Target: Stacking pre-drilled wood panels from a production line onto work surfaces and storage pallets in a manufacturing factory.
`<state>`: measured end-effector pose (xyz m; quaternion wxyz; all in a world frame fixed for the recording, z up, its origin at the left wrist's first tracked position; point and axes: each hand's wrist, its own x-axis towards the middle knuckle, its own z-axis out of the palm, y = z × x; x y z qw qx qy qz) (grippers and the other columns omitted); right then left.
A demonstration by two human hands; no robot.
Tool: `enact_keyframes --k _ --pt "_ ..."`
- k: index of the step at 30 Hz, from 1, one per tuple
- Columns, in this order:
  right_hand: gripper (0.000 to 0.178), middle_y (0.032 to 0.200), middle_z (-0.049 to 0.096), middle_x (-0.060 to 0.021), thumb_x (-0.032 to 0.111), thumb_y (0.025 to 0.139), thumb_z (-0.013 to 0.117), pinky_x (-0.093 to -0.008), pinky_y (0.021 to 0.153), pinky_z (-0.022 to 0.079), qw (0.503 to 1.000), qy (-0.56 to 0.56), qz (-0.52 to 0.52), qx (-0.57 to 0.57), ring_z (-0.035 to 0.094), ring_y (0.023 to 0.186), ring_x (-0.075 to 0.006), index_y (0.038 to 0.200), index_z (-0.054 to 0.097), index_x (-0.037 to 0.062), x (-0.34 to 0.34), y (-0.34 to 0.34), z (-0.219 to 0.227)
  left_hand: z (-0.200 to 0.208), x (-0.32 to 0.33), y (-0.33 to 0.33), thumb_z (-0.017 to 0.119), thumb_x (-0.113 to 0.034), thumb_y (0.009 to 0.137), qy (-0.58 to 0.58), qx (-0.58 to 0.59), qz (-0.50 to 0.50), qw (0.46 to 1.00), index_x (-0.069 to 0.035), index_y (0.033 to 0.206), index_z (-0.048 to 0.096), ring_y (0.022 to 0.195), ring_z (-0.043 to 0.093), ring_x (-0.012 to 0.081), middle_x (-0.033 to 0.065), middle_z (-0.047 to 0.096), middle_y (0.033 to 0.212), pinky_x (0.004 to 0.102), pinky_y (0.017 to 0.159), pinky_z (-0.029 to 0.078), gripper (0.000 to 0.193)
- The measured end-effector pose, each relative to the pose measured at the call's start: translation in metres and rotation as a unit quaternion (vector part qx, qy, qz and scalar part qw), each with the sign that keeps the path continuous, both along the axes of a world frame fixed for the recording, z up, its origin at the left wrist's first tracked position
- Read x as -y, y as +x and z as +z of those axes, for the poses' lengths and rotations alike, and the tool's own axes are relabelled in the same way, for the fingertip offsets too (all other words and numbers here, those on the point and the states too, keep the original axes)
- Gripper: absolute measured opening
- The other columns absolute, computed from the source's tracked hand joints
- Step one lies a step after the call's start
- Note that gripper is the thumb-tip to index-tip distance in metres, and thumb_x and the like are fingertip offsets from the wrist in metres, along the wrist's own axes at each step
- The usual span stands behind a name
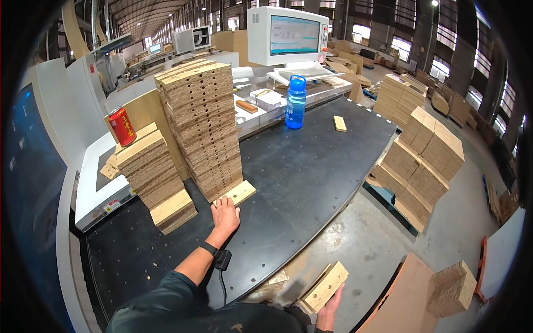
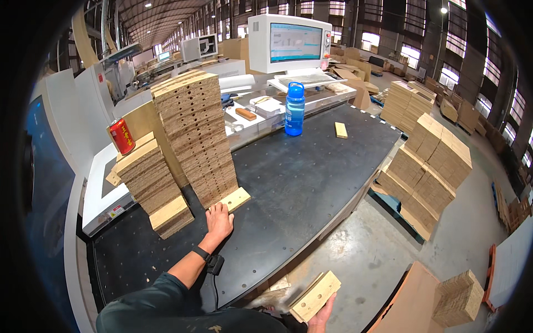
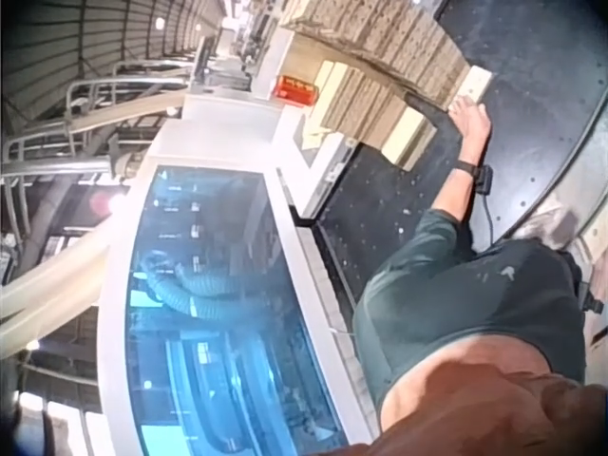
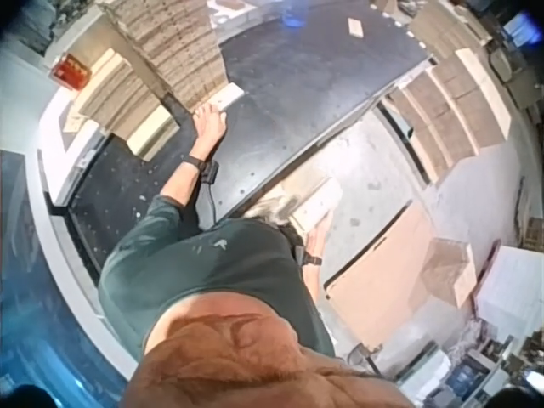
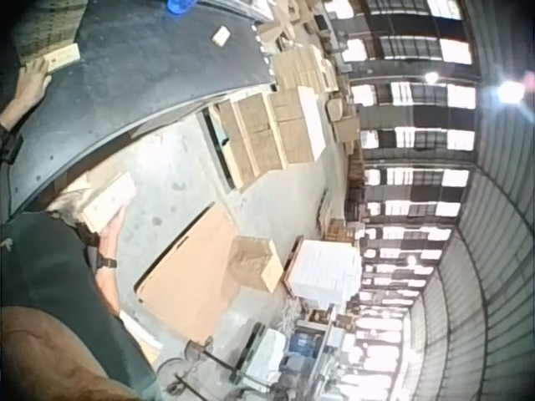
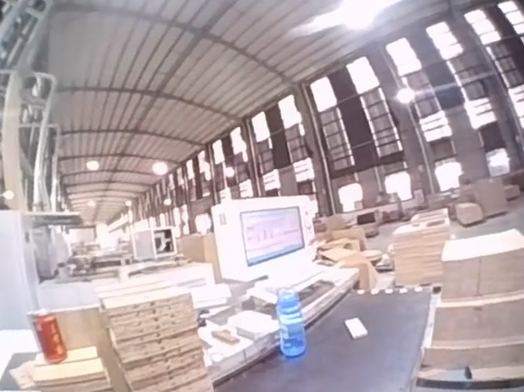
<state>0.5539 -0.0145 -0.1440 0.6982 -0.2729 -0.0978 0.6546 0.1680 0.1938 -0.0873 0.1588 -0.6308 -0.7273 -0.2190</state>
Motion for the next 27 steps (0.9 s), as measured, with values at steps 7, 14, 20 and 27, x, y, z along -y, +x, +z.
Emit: enact_keyframes --k 7,14,20,27 --pt "0.056 0.133 0.062 -0.0080 0.053 0.104 0.044 -0.0431 0.096 0.054 1.000 -0.019 -0.007 -0.016 0.064 0.113 -0.0265 0.142 0.052 0.0118 -0.009 0.001 -0.016 0.017 0.042 0.040 0.072 -0.020 0.082 -0.049 0.019 -0.103 0.993 -0.002 0.093 0.069 0.101 0.054 0.0322 0.0139 0.060 0.100 0.0469 0.084 0.039 0.021" --pt "0.060 0.136 0.060 -0.0089 0.054 0.105 0.039 -0.0444 0.100 0.052 0.999 -0.017 0.041 -0.025 0.062 0.118 -0.0285 0.144 0.048 0.0104 -0.007 0.001 -0.022 0.014 0.064 0.051 0.081 -0.026 0.074 -0.040 0.184 -0.152 0.970 -0.007 0.105 0.075 0.110 0.054 0.0340 0.0121 0.063 0.109 0.0441 0.095 0.043 0.037" --pt "0.060 0.140 0.058 -0.0090 0.054 0.105 0.038 -0.0448 0.102 0.050 0.999 -0.021 0.044 -0.020 0.061 0.119 -0.0291 0.145 0.047 0.0097 -0.002 0.008 -0.024 0.033 0.051 0.056 0.085 -0.038 0.072 -0.160 0.175 -0.037 0.971 0.000 0.118 0.068 0.118 0.054 0.0346 0.0183 0.061 0.123 0.0458 0.098 0.045 0.062" --pt "0.058 0.132 0.063 -0.0097 0.053 0.105 0.041 -0.0440 0.096 0.054 0.998 -0.034 0.024 -0.042 0.065 0.112 -0.0280 0.140 0.052 0.0092 0.006 0.013 -0.008 0.055 0.038 0.065 0.086 -0.043 0.070 -0.270 0.156 -0.013 0.950 0.004 0.110 0.070 0.116 0.057 0.0358 0.0218 0.062 0.119 0.0438 0.097 0.050 0.064"
